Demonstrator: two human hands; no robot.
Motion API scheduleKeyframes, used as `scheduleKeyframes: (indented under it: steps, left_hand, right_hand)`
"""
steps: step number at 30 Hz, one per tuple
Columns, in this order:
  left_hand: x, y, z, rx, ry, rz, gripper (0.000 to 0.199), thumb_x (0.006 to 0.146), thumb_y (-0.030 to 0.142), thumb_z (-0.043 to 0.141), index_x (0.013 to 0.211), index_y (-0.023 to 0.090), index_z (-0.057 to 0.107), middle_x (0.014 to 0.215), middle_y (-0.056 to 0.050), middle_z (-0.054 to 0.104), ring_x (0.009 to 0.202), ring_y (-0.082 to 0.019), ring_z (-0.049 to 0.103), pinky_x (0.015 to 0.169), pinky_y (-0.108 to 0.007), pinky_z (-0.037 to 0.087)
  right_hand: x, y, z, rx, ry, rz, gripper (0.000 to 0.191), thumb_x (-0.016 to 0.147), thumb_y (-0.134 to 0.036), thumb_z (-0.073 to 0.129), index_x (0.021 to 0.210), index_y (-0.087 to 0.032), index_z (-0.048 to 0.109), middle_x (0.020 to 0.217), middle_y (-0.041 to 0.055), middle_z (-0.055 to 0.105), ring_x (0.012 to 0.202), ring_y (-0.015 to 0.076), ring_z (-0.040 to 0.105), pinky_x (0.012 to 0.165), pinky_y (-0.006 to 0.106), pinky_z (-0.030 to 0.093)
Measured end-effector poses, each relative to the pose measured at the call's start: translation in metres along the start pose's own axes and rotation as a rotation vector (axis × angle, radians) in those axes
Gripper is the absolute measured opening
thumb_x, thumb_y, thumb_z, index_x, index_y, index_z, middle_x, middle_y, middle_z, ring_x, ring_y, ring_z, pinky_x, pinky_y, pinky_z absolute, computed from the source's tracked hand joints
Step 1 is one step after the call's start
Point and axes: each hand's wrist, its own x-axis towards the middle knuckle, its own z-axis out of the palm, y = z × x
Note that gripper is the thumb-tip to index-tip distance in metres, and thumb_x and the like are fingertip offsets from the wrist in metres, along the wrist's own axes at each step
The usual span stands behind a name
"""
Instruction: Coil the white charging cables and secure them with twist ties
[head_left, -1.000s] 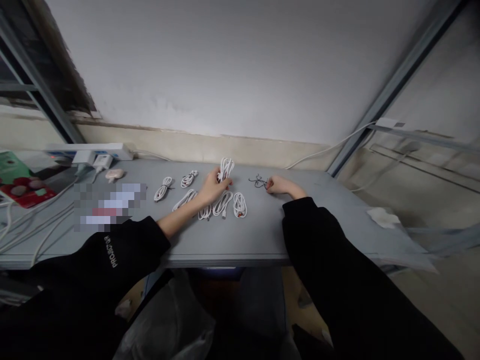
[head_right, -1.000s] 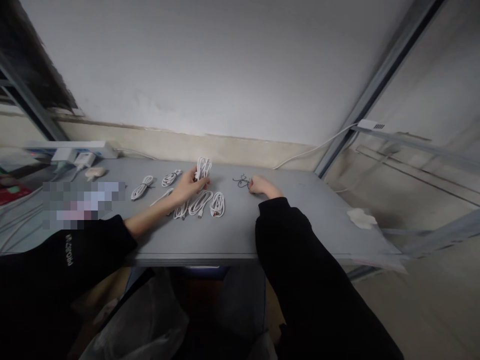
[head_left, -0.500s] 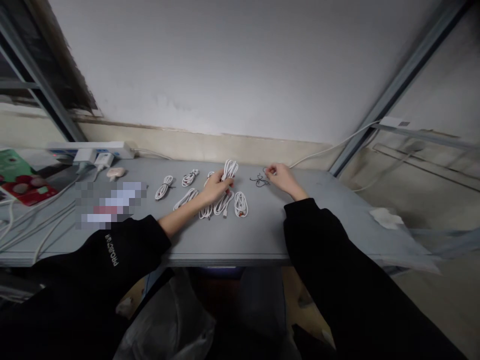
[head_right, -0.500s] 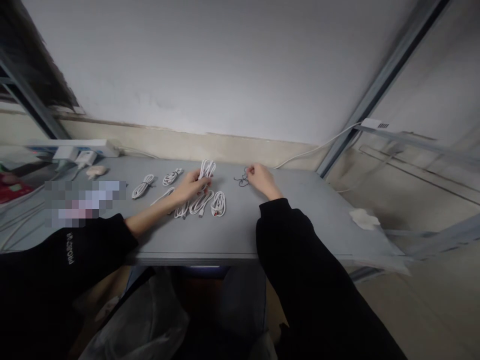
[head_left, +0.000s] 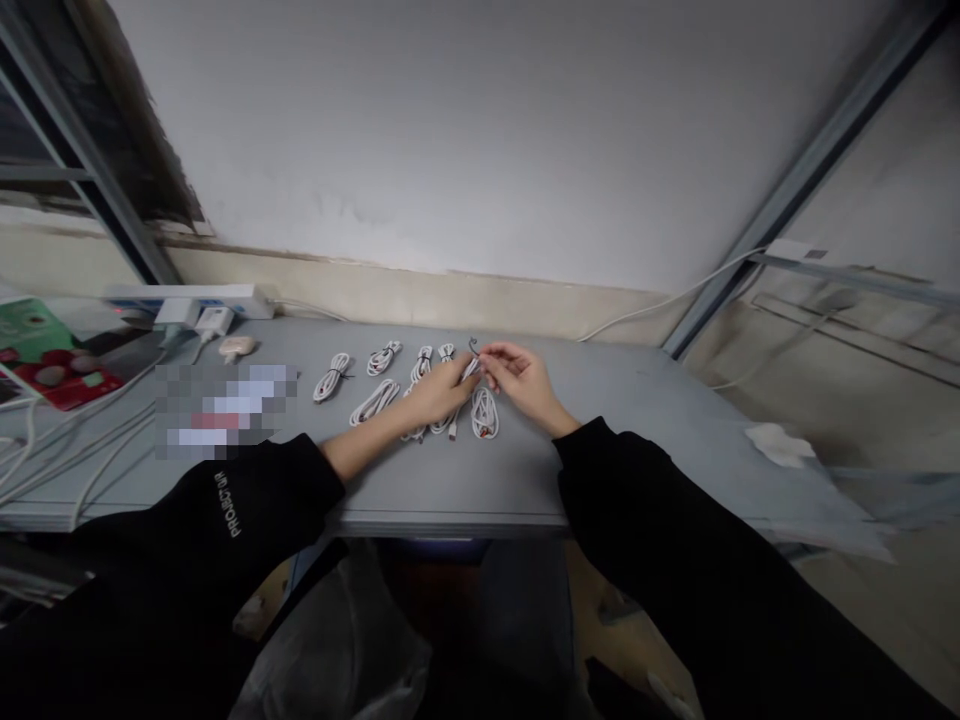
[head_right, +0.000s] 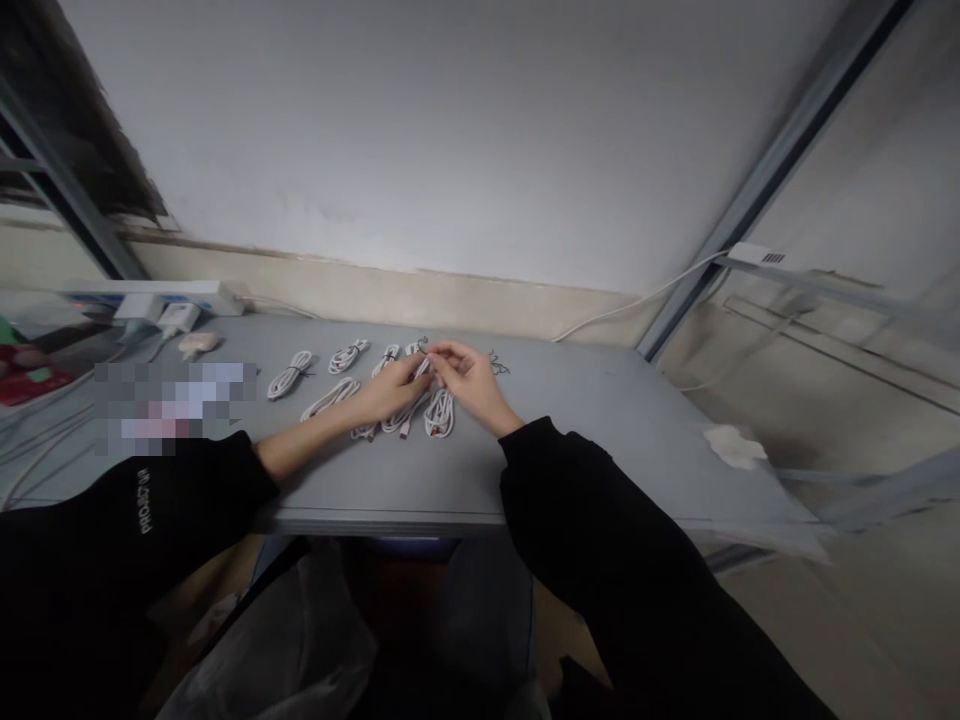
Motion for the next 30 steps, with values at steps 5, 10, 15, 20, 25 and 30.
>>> scheduleKeyframes:
  steps: [5, 10, 15, 20, 25, 30]
  left_hand:
    - [0.005, -0.003, -0.002, -0.044, -0.002, -0.02, 0.012, 0.083, 0.026, 0.046, 0.071, 0.021, 0.048, 0.063, 0.0, 0.053, 0.062, -0.016, 0.048, 0.062, -0.028, 0.037]
    - [0.005, 0.006, -0.005, -0.315, -0.053, -0.113, 0.016, 0.082, 0.026, 0.043, 0.068, 0.02, 0.048, 0.058, 0.001, 0.046, 0.051, -0.012, 0.039, 0.049, -0.026, 0.03]
    - [0.004, 0.013, -0.005, -0.419, -0.032, -0.122, 0.031, 0.089, 0.036, 0.04, 0.064, 0.019, 0.047, 0.055, 0.001, 0.044, 0.049, -0.01, 0.038, 0.046, -0.024, 0.03]
    - [0.002, 0.016, -0.005, -0.502, -0.039, -0.134, 0.033, 0.09, 0.044, 0.047, 0.07, 0.019, 0.046, 0.057, 0.003, 0.042, 0.048, -0.008, 0.034, 0.045, -0.022, 0.028]
    - [0.002, 0.019, -0.005, -0.538, -0.015, -0.191, 0.029, 0.091, 0.041, 0.05, 0.074, 0.019, 0.045, 0.056, 0.005, 0.041, 0.045, -0.007, 0.033, 0.044, -0.022, 0.025]
    - [0.001, 0.023, -0.007, -0.534, -0.014, -0.216, 0.029, 0.091, 0.041, 0.051, 0.073, 0.018, 0.048, 0.055, 0.004, 0.04, 0.048, -0.007, 0.035, 0.044, -0.021, 0.025]
  right_hand:
    - [0.002, 0.008, -0.003, 0.115, -0.132, 0.131, 0.03, 0.074, -0.049, 0.073, 0.083, -0.021, 0.067, 0.061, -0.0039, 0.053, 0.051, 0.0084, 0.044, 0.051, 0.026, 0.037]
    - [0.003, 0.005, -0.009, 0.305, -0.147, 0.267, 0.027, 0.068, -0.043, 0.079, 0.076, -0.019, 0.068, 0.067, -0.0028, 0.056, 0.055, 0.0078, 0.046, 0.054, 0.025, 0.037]
    - [0.003, 0.005, -0.011, 0.381, -0.167, 0.366, 0.029, 0.065, -0.041, 0.081, 0.071, -0.017, 0.066, 0.064, -0.0029, 0.054, 0.057, 0.0087, 0.044, 0.054, 0.025, 0.036]
    - [0.004, 0.01, -0.011, 0.415, -0.17, 0.374, 0.027, 0.068, -0.039, 0.079, 0.072, -0.017, 0.064, 0.064, -0.0037, 0.051, 0.056, 0.0079, 0.043, 0.054, 0.025, 0.037]
    - [0.005, 0.016, -0.013, 0.387, -0.17, 0.348, 0.028, 0.071, -0.04, 0.077, 0.068, -0.018, 0.061, 0.065, -0.004, 0.05, 0.056, 0.0078, 0.044, 0.055, 0.024, 0.038]
    - [0.004, 0.017, -0.013, 0.358, -0.148, 0.334, 0.027, 0.07, -0.039, 0.079, 0.069, -0.018, 0.063, 0.064, -0.004, 0.052, 0.056, 0.0077, 0.044, 0.055, 0.024, 0.038]
